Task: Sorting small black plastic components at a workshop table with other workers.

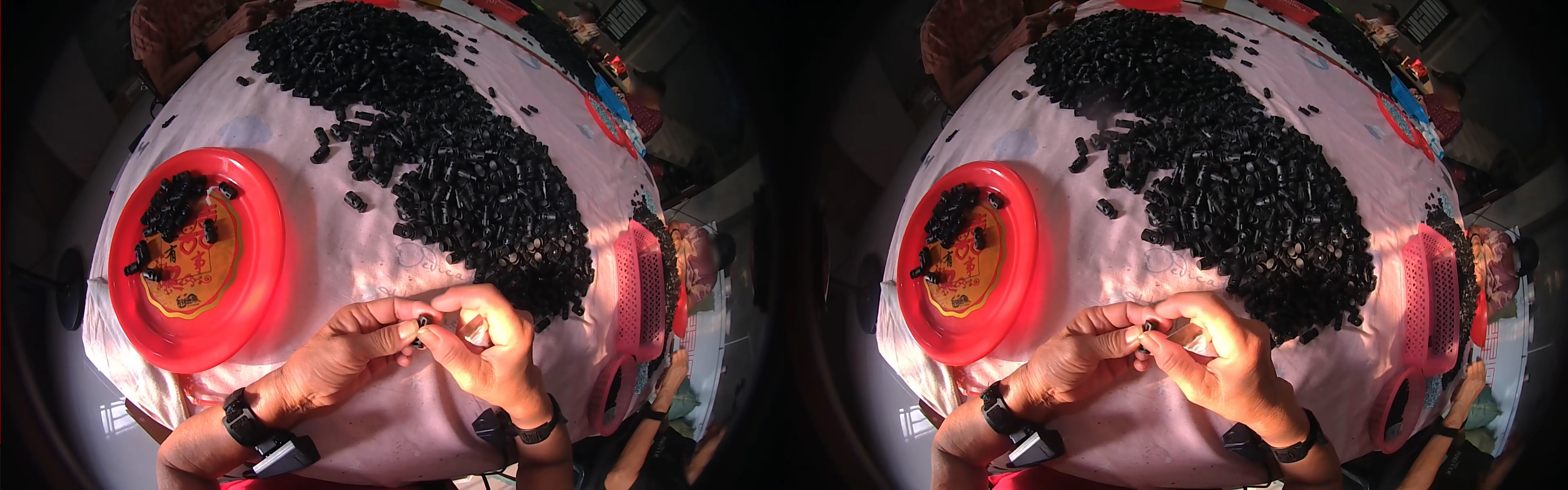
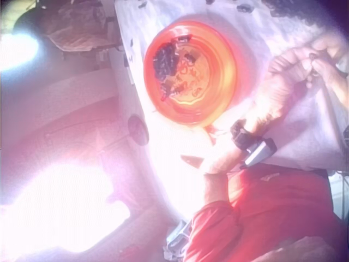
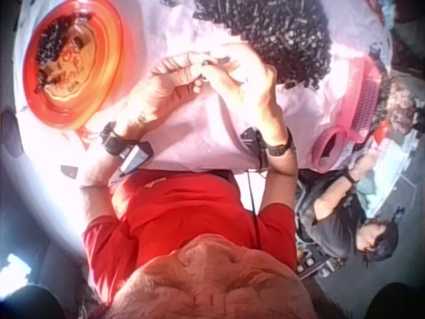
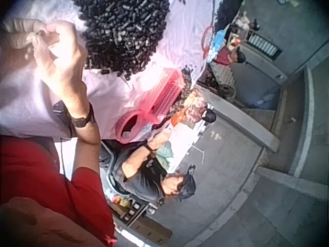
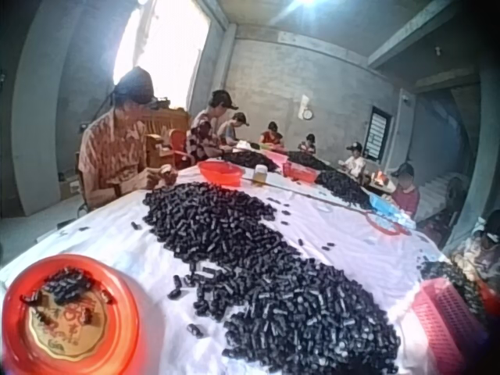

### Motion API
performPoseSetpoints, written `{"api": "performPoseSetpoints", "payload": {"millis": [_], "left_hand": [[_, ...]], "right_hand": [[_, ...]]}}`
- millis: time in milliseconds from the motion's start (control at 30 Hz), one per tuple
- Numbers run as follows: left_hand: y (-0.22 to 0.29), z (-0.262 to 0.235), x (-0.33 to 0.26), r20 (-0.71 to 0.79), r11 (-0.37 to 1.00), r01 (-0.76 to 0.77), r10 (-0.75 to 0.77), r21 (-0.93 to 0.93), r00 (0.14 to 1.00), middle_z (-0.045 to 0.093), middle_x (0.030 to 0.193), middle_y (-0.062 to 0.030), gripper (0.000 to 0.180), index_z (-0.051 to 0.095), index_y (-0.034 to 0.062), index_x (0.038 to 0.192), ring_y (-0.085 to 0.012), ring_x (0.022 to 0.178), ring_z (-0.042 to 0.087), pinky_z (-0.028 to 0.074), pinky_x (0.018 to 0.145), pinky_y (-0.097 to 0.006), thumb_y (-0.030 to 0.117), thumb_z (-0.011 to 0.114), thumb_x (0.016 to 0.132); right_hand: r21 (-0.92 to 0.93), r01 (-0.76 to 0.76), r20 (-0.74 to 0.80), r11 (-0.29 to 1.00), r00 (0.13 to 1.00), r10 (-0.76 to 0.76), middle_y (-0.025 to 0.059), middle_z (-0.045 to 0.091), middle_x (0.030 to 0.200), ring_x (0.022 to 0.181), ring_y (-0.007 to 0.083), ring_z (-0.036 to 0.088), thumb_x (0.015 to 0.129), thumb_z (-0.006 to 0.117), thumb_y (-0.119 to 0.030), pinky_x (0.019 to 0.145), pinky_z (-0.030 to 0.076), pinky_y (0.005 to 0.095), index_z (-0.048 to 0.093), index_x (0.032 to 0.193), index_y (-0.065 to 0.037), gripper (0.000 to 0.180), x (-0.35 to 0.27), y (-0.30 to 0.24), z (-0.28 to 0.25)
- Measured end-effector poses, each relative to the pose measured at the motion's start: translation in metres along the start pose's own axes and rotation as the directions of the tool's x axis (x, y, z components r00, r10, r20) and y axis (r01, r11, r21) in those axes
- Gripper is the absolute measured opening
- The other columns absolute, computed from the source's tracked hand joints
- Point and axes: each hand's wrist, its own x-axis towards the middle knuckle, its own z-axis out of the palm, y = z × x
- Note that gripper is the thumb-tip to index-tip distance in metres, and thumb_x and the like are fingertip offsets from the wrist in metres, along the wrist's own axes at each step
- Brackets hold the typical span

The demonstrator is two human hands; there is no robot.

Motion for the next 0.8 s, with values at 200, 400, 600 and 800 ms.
{"api": "performPoseSetpoints", "payload": {"millis": [200, 400, 600, 800], "left_hand": [[-0.002, 0.003, 0.003, 0.010, 0.998, 0.055, -0.056, 0.031, 0.998, 0.065, 0.104, 0.0034, 0.028, 0.066, 0.0062, 0.125, -0.0053, 0.085, 0.055, 0.049, 0.085, -0.022, 0.018, 0.065, 0.099], [0.003, 0.003, -0.002, -0.031, 0.996, 0.075, -0.077, -0.041, 0.997, 0.065, 0.100, 0.0022, 0.030, 0.064, 0.0040, 0.126, -0.0058, 0.084, 0.057, 0.049, 0.082, -0.022, 0.020, 0.062, 0.101], [0.001, -0.003, 0.004, 0.030, 0.970, -0.002, 0.010, -0.244, 0.999, 0.067, 0.103, -0.0051, 0.030, 0.062, 0.0012, 0.124, -0.0140, 0.093, 0.061, 0.050, 0.089, -0.029, 0.017, 0.064, 0.098], [-0.005, -0.003, 0.004, 0.027, 0.984, -0.176, 0.176, -0.002, 0.984, 0.065, 0.111, -0.0025, 0.025, 0.062, 0.0035, 0.123, -0.0082, 0.100, 0.058, 0.048, 0.088, -0.025, 0.017, 0.059, 0.102]], "right_hand": [[-0.011, -0.087, 0.016, 0.996, 0.996, 0.087, 0.0081, 0.073, 0.087, 0.077, 0.0135, 0.073, 0.091, 0.067, 0.001, 0.067, 0.058, 0.0260, 0.065, 0.107, 0.001, 0.016, -0.006, 0.008, -0.006], [0.111, -0.123, 0.246, 0.986, 0.965, 0.092, 0.0111, 0.074, 0.098, 0.079, 0.0092, 0.069, 0.095, 0.062, 0.001, 0.072, 0.059, 0.0250, 0.065, 0.115, 0.003, 0.020, -0.003, 0.011, -0.011], [0.059, -0.114, 0.051, 0.992, 0.992, 0.112, 0.0096, 0.073, 0.091, 0.077, 0.0117, 0.072, 0.090, 0.069, -0.002, 0.067, 0.057, 0.0247, 0.065, 0.110, 0.000, 0.021, -0.007, 0.017, -0.007], [0.061, -0.007, 0.054, 0.998, 0.999, 0.004, 0.0097, 0.074, 0.087, 0.076, 0.0142, 0.074, 0.091, 0.072, -0.003, 0.064, 0.058, 0.0254, 0.065, 0.103, 0.003, 0.015, -0.005, 0.008, -0.002]]}}
